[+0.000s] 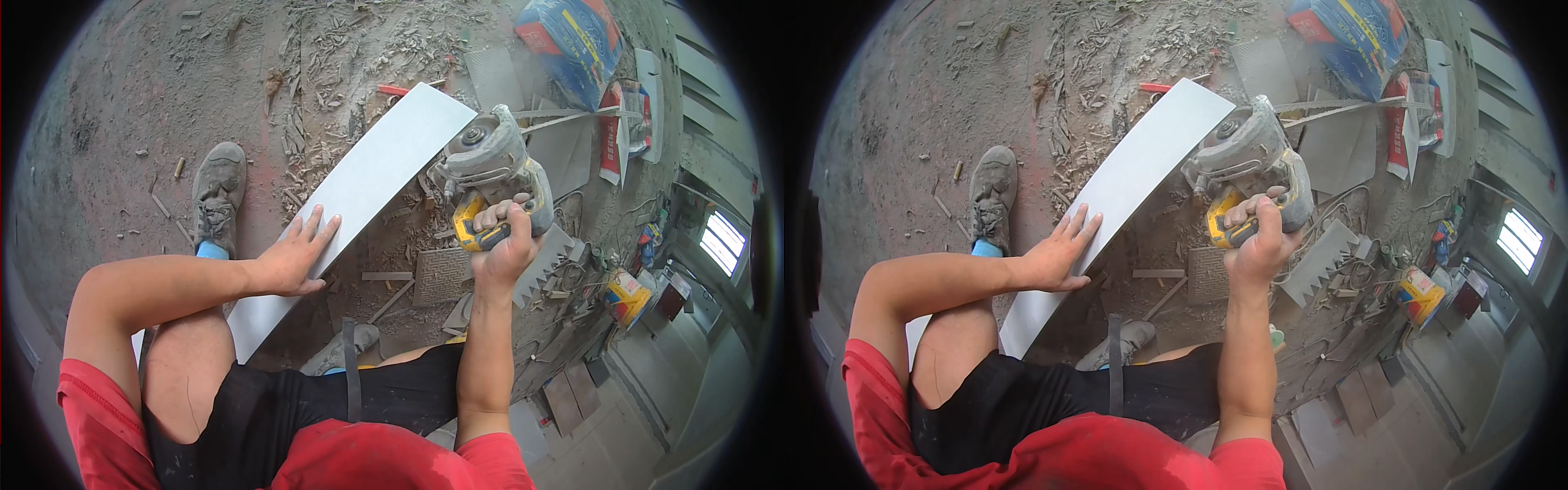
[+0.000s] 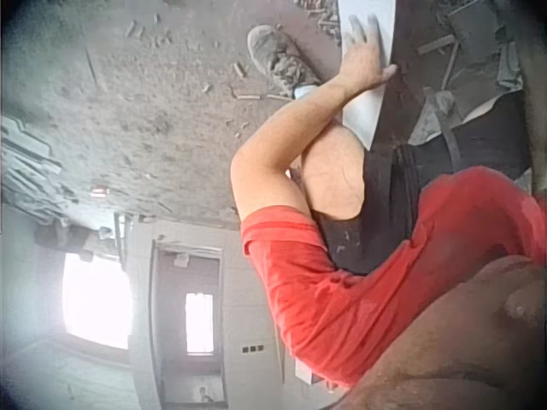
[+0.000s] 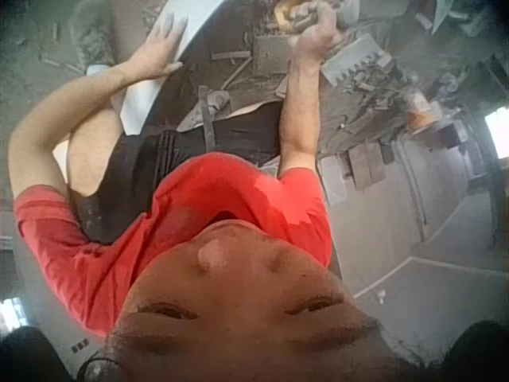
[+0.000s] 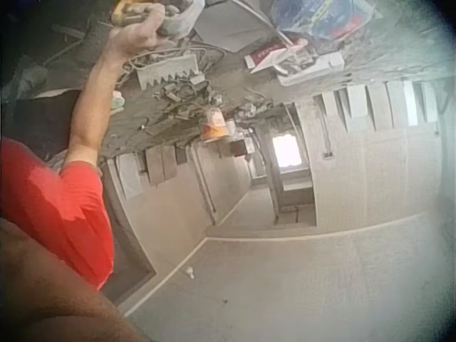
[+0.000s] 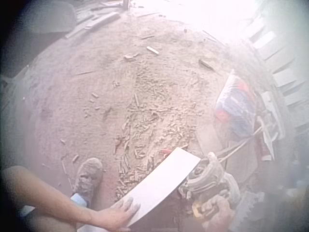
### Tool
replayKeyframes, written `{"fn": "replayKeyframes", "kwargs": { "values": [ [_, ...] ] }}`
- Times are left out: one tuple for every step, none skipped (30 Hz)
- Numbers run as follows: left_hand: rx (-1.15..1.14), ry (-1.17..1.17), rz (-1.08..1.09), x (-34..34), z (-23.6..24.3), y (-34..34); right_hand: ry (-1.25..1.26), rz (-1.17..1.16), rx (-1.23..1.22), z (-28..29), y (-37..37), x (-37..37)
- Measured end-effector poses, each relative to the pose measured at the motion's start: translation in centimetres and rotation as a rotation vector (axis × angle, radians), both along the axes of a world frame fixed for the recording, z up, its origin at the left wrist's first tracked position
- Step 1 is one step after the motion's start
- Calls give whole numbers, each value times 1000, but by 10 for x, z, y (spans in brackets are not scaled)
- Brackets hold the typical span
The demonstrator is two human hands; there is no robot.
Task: The person cuts a tile along its edge using a handheld tile saw.
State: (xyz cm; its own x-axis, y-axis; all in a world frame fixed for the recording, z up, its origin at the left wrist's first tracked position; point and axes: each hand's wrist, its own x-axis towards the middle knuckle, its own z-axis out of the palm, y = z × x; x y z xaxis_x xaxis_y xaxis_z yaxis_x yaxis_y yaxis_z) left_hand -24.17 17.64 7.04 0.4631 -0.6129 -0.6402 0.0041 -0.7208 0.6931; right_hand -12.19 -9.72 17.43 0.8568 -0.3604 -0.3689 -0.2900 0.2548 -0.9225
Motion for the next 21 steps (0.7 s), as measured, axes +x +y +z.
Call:
{"fn": "replayKeyframes", "kwargs": {
  "values": [
    [0,-1,-1,0,0,0,3,-4,6,0,0,-1],
    [0,-2,-1,0,0,0,3,-5,5,0,0,-1],
    [-2,-7,0,0,0,1,-1,-2,-1,-1,1,-2],
    [-5,-13,2,-1,-1,1,-5,1,-7,-1,1,-2],
    [-4,-13,1,-1,-1,1,-5,1,-7,-1,1,-3],
    [-8,-15,2,-1,-1,1,-3,2,-7,-1,2,-3],
    [-12,-18,3,-1,-2,1,0,3,-7,-1,2,-3],
    [-12,-18,3,-2,-2,2,0,3,-7,-1,2,-4],
    [-14,-18,5,-2,-2,1,1,3,-10,-1,2,-4],
    [-16,-18,8,-2,-2,1,2,3,-14,-1,1,-4],
    [-17,-18,7,-2,-2,1,2,3,-14,-1,2,-5],
    [-16,-16,7,-1,-2,1,4,4,-23,-1,2,-5],
    [-14,-14,8,-1,-1,1,6,5,-31,-1,2,-5],
    [-14,-14,7,-1,-1,1,6,5,-31,-2,2,-6],
    [-8,-9,4,0,-1,1,6,14,-22,-3,0,-7],
    [-3,-4,1,0,0,1,6,23,-13,-3,-1,-8],
    [-3,-4,1,0,0,1,6,23,-14,-3,-1,-8],
    [-5,-11,3,0,0,1,6,24,-11,-4,0,-8],
    [-7,-18,5,0,0,1,7,26,-8,-4,0,-9],
    [-7,-18,5,0,0,1,7,26,-7,-4,0,-9],
    [-3,-13,2,0,1,1,17,17,-8,-3,1,-10]
  ]
}}
